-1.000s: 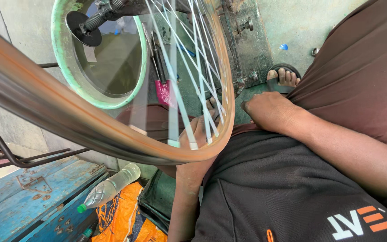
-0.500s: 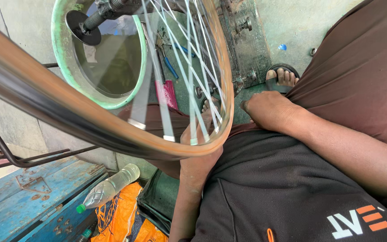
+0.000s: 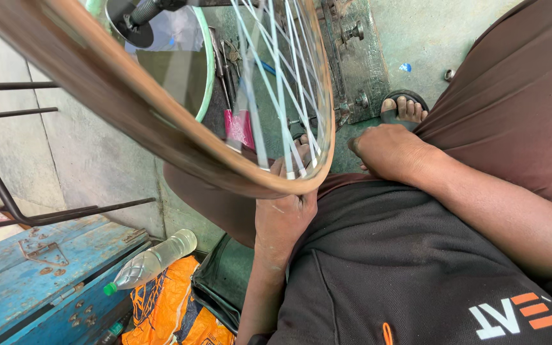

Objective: The person is repairing a bicycle wheel by threading and tightening spoke nipples onto spokes through the rim. They rotate the wheel on a stand and use their hands to twist the nipples into place.

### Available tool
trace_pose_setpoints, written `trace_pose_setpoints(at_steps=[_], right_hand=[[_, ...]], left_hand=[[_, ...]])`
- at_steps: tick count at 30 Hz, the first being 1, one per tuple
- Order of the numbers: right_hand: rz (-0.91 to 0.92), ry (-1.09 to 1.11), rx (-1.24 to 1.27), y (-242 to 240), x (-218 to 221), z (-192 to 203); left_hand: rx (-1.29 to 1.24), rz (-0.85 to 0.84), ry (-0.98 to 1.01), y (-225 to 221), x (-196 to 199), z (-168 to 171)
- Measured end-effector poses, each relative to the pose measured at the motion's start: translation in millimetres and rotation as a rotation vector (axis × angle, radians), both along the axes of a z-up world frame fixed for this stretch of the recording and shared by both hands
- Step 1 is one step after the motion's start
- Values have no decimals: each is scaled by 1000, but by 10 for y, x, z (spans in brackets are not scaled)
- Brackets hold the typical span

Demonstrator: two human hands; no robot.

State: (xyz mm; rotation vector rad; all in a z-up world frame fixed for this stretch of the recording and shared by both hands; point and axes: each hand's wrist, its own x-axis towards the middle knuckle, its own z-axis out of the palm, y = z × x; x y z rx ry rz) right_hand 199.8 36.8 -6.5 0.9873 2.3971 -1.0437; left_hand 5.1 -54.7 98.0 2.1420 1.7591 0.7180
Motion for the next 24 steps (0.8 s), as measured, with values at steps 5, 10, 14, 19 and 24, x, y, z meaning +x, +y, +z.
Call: trace_pose_setpoints(at_steps=[5,10,14,19,24], right_hand=[[-18,18,40,-83,74,-34],[-90,34,35,-189,245,12],[-111,34,74,-280,372,37],[-151,-2,72,-325,420,145],[-200,12,210,-560,430,420]], left_hand=[[-26,42,8,-2,36,39],[-196,109,-202,48,53,74],[-2,-2,-85,25,41,-53],[1,20,-81,33,68,-226],[47,-6,-44,63,71,-347]])
